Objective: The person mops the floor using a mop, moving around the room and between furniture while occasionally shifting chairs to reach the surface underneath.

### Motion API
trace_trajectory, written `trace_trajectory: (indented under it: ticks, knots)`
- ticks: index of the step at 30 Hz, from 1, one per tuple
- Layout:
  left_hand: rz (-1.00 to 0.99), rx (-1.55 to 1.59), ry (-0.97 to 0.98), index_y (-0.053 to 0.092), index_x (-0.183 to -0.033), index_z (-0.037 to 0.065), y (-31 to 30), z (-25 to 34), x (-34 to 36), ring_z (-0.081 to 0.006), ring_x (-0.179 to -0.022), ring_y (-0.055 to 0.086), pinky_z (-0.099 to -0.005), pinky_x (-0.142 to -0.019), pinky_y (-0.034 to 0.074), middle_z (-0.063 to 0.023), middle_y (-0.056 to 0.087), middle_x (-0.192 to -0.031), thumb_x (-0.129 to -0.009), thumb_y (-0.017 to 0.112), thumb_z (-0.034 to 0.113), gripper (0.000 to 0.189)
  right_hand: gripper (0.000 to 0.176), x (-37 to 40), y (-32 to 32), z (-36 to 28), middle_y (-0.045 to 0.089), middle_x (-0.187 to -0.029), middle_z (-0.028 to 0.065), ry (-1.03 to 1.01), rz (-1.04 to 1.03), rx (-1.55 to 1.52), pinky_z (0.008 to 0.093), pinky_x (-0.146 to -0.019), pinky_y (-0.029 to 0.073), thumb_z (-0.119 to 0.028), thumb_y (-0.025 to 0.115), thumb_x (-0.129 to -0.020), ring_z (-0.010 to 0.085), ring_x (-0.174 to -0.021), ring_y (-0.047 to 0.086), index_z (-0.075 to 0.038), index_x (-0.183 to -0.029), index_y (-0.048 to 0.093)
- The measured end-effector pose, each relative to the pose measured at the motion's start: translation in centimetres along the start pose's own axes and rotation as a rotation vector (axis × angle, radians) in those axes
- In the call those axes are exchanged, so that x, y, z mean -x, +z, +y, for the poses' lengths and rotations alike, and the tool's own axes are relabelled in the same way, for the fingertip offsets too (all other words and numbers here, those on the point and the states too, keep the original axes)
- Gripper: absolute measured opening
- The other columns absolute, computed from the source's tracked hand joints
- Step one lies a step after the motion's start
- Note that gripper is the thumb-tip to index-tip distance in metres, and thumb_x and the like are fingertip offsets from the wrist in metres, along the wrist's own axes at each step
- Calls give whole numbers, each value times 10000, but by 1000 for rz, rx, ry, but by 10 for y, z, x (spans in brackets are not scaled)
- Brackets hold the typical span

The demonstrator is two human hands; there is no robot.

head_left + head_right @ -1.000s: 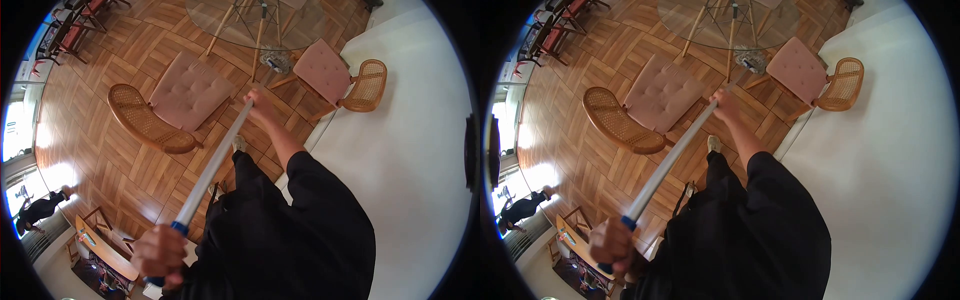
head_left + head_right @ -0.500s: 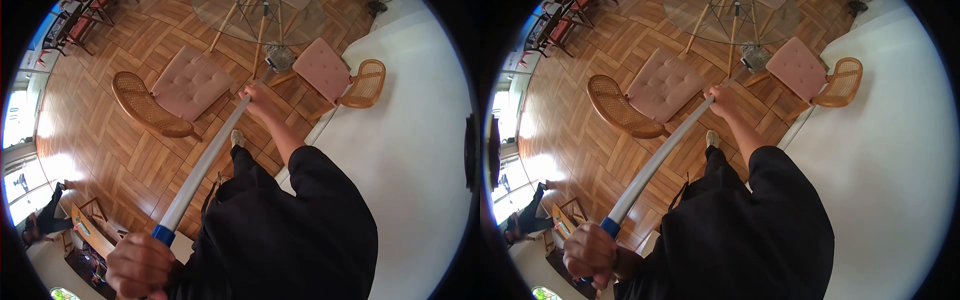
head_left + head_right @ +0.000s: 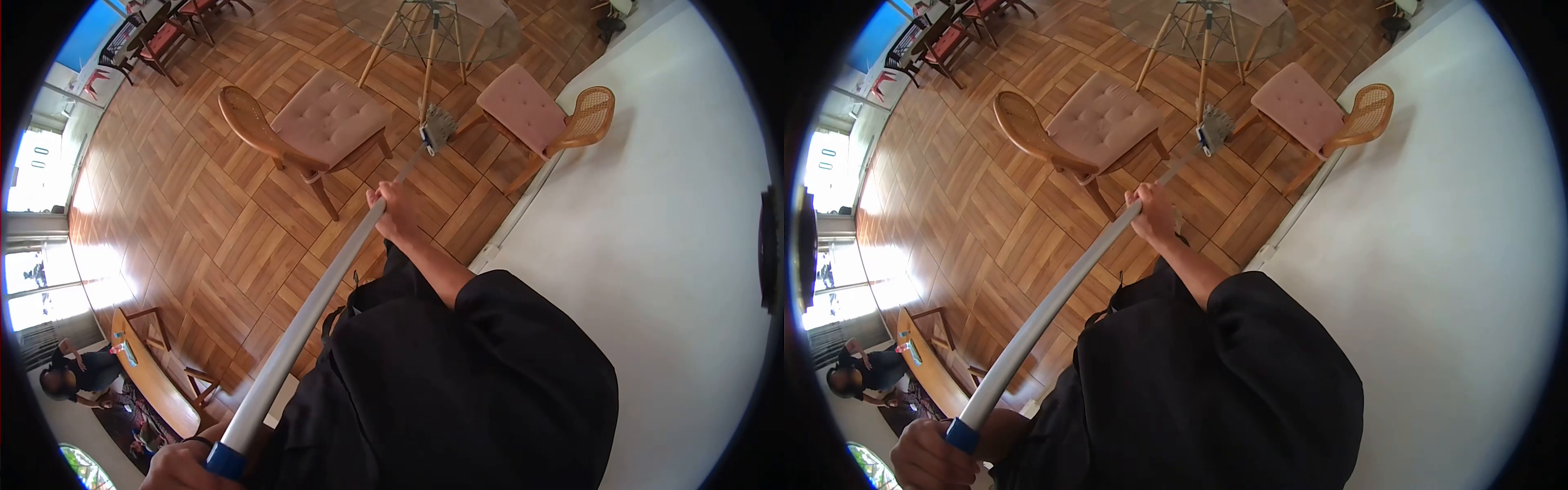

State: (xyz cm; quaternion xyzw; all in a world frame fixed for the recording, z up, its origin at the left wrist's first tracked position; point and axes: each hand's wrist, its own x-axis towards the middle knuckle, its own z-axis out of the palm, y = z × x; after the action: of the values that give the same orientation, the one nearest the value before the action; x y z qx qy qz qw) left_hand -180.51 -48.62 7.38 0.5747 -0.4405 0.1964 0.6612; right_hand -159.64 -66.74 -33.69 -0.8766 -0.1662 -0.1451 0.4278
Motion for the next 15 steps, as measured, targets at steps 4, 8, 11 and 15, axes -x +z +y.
trace_trajectory:
  ticks: [4, 8, 11, 15]
  knots:
    - [27, -2, 75, 464, -612, 112, 21, 22, 5, -130, -421, 513, -285, -450, 452, -8, 526, -532, -834, 655, 84, 295, 277, 34, -12, -8, 616, -790, 137, 37, -307, -110, 462, -973, 472, -252, 629, -947, 367, -817, 621, -36, -802, 536]
    - [90, -60, 112, 510, -654, 147, 31, 48, 0, -108, -455, 535, -248, -513, 461, 17, 512, -527, -822, 592, 61, 205, 258, 46, -20, -19, 625, -810, 148, -86, -485, -171, 500, -1053, 417, -243, 617, -951, 376, -844, 620, -30, -820, 552]
    - [284, -257, 45, 487, -706, 145, 47, 63, -6, -95, -492, 529, -254, -564, 462, 29, 519, -560, -941, 549, 214, 253, 247, 35, -21, -25, 625, -822, 160, -132, -574, -208, 511, -1055, 413, -234, 607, -949, 382, -848, 618, -26, -822, 562]
    - [382, -334, 35, 479, -744, 152, 63, 22, -31, -90, -511, 511, -262, -595, 455, 42, 501, -578, -1008, 483, 388, 355, 233, 29, -12, -1, 620, -846, 182, -52, -506, -175, 495, -988, 436, -229, 588, -939, 383, -874, 607, -21, -833, 591]
